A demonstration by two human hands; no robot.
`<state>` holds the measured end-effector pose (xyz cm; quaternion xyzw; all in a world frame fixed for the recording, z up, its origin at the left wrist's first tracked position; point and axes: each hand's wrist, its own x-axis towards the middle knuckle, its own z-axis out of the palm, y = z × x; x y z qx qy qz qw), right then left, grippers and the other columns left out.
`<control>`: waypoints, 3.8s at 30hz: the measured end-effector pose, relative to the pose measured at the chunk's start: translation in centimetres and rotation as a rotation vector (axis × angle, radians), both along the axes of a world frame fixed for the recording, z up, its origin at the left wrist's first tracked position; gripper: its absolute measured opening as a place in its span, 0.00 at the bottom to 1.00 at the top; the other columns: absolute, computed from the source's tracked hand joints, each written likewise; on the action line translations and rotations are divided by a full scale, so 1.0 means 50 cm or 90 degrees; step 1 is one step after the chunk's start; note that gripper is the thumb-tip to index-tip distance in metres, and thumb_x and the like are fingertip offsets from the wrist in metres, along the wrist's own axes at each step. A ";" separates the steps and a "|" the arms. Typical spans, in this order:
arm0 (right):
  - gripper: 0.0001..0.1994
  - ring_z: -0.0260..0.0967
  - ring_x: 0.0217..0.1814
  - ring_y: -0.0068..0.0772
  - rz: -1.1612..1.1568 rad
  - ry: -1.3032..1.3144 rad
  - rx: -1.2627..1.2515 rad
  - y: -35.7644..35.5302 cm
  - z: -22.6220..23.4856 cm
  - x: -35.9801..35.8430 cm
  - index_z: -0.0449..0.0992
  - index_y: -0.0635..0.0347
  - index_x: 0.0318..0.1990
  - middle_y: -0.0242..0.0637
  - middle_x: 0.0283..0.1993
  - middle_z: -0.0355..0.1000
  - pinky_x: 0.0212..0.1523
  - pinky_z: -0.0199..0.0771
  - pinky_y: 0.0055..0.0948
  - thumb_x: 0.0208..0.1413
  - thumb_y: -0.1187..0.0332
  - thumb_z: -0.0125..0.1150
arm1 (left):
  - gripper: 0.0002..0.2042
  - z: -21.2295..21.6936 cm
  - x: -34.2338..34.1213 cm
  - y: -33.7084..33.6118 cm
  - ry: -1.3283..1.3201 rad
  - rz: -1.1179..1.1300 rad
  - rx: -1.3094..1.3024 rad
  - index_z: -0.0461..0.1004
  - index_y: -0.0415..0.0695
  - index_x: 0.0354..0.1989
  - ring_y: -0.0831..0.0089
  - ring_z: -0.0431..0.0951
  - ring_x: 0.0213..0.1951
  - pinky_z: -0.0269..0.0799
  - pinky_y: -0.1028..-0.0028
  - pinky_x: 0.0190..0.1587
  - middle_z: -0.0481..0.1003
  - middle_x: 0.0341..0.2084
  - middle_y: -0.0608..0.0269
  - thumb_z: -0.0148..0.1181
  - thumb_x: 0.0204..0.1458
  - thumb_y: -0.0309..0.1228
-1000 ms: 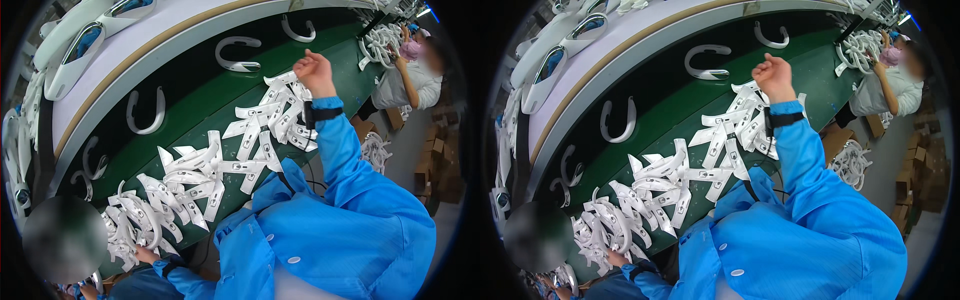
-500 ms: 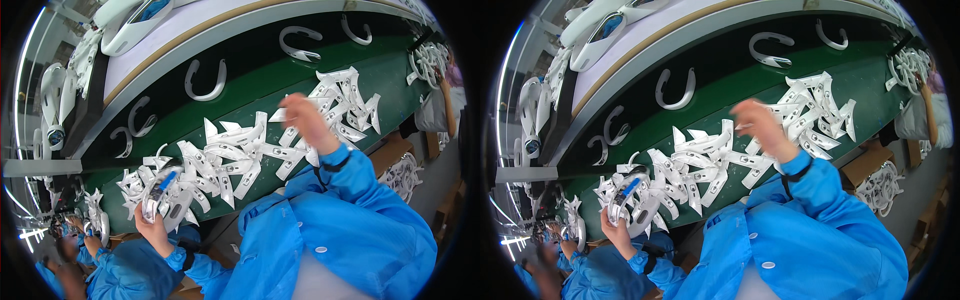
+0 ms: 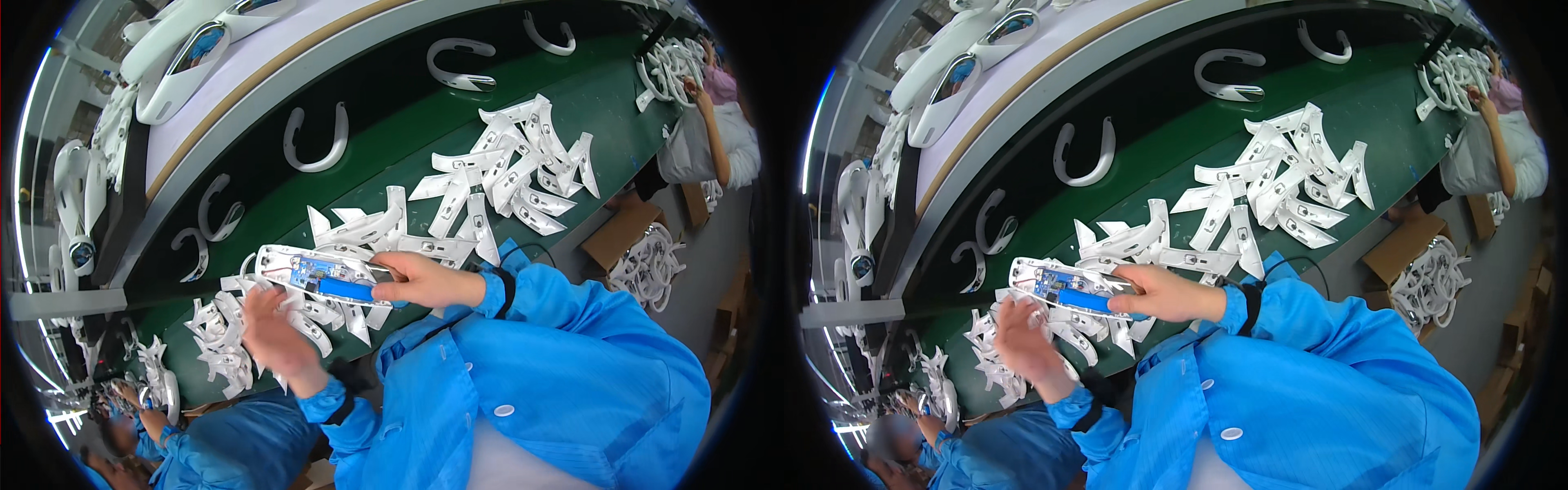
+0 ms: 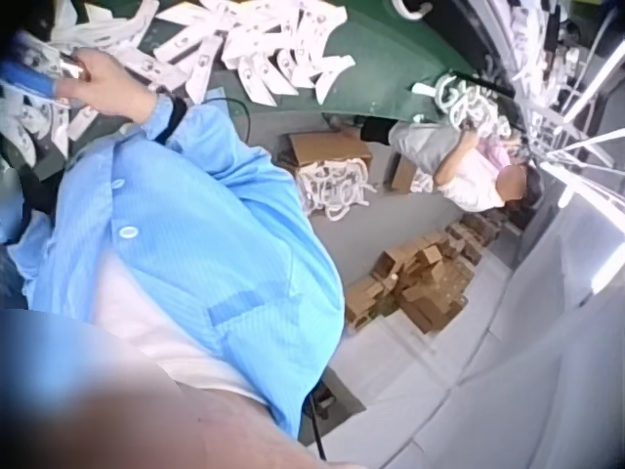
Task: Assemble plastic casings and internal electronic components of a neck-worn electronic device on a production line.
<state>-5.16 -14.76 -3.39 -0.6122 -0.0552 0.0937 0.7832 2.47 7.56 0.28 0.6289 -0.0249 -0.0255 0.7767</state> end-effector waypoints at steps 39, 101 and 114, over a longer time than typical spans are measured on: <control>0.05 0.72 0.27 0.39 -0.096 -0.329 -0.432 -0.067 0.124 -0.017 0.77 0.65 0.30 0.42 0.27 0.74 0.27 0.72 0.30 0.45 0.74 0.58 | 0.31 0.030 -0.102 -0.204 0.198 -0.179 -0.230 0.59 0.39 0.56 0.68 0.69 0.46 0.63 0.70 0.50 0.69 0.46 0.58 0.27 0.59 0.55; 0.06 0.72 0.26 0.35 -0.181 -0.356 -0.422 -0.090 0.091 -0.011 0.74 0.65 0.30 0.40 0.28 0.73 0.26 0.72 0.25 0.42 0.77 0.57 | 0.27 0.011 -0.097 -0.251 0.167 -0.079 -0.207 0.57 0.40 0.55 0.70 0.70 0.45 0.64 0.71 0.49 0.69 0.44 0.58 0.28 0.61 0.50; 0.05 0.69 0.26 0.47 -0.164 -0.044 -0.651 -0.175 -0.072 0.024 0.68 0.62 0.26 0.45 0.22 0.69 0.27 0.67 0.40 0.46 0.69 0.50 | 0.36 0.001 -0.065 -0.170 0.293 -0.223 -0.320 0.63 0.42 0.47 0.57 0.74 0.26 0.71 0.59 0.30 0.72 0.27 0.49 0.25 0.52 0.64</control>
